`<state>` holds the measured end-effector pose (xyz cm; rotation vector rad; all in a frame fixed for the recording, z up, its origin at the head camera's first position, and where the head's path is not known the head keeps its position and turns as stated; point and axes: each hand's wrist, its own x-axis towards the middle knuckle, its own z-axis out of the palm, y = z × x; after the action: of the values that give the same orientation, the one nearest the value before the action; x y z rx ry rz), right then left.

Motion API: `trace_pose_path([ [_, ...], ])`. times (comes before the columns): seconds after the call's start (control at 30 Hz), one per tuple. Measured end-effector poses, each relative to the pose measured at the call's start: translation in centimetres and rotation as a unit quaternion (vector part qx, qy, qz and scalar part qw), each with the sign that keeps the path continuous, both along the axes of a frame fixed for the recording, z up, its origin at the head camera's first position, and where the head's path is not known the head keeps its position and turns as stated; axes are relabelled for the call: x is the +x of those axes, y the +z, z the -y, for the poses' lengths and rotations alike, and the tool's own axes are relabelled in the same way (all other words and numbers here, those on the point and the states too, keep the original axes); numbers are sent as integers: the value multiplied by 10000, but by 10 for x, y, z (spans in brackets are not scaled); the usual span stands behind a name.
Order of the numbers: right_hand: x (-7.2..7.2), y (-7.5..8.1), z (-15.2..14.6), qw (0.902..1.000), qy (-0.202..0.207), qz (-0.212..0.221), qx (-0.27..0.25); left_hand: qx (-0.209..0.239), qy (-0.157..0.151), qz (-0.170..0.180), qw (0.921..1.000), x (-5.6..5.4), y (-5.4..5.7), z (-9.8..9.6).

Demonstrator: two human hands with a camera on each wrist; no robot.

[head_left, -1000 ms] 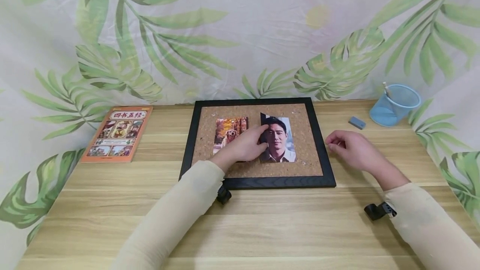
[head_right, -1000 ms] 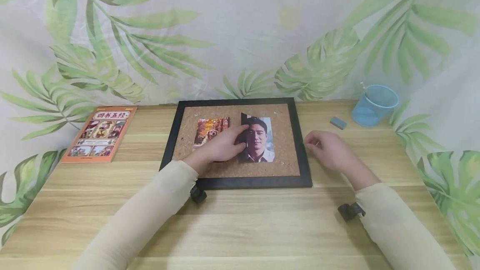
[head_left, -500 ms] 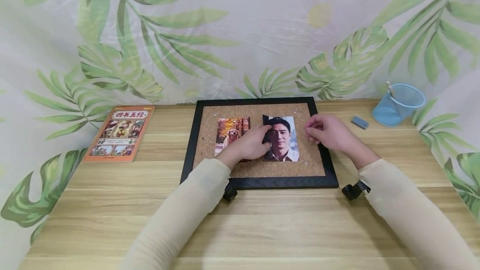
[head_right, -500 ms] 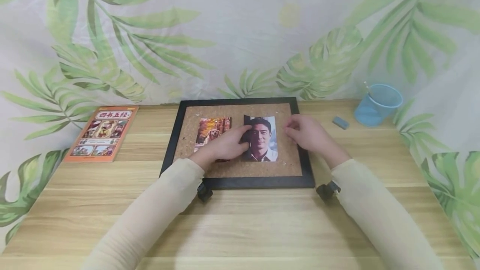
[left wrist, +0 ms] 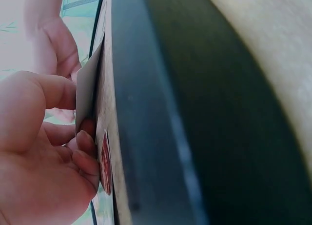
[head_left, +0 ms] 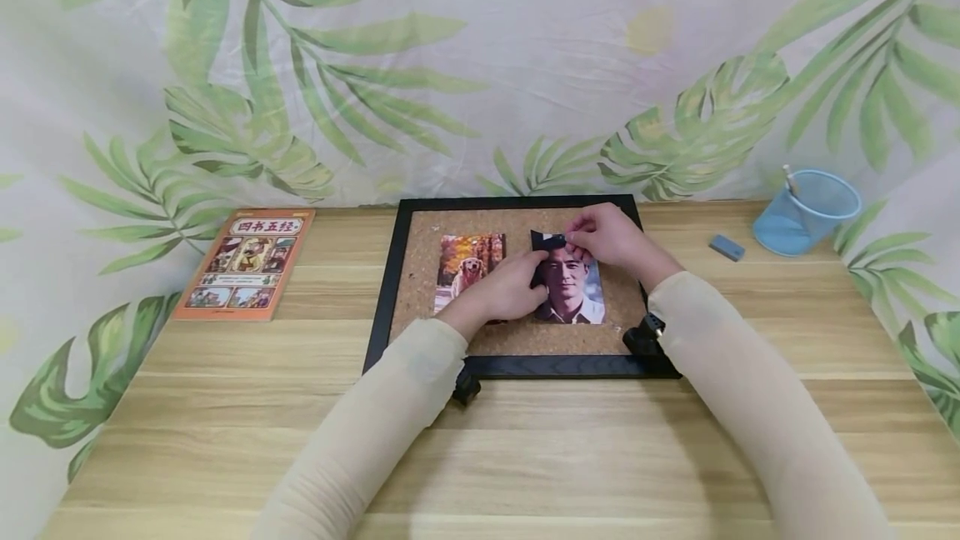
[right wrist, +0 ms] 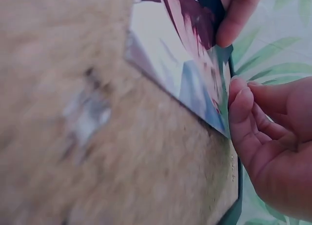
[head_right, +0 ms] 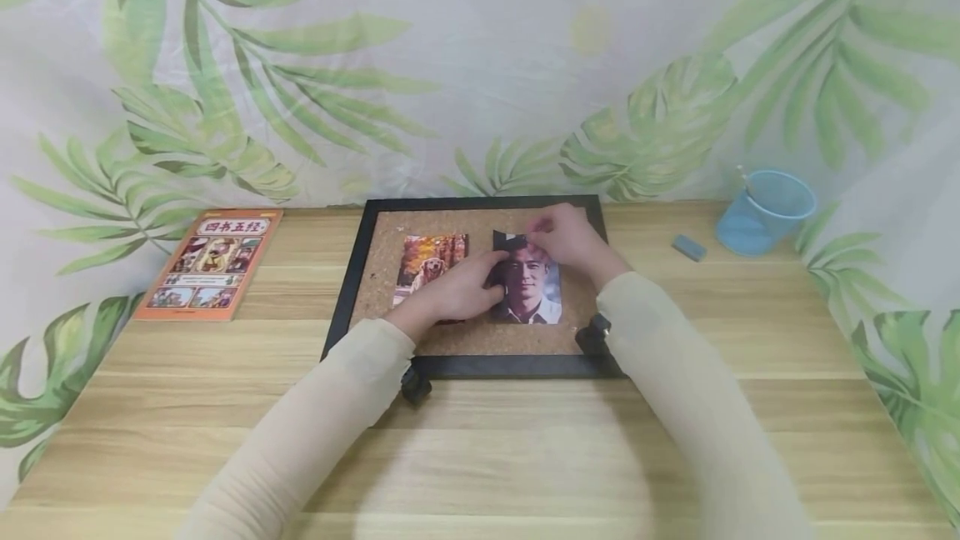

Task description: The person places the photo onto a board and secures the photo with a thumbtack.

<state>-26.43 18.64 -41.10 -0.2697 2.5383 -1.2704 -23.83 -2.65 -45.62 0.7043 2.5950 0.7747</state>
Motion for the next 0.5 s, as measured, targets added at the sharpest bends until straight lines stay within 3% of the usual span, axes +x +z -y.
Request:
trace_pose_path([
  [0.33, -15, -1, 16, 9988, -127, 162, 452, 31, -35, 59, 10000, -2, -3, 0],
  [0.5, -21, 2, 22, 9967, -162, 341, 716, -44, -65, -58, 10000, -7, -11, 1],
])
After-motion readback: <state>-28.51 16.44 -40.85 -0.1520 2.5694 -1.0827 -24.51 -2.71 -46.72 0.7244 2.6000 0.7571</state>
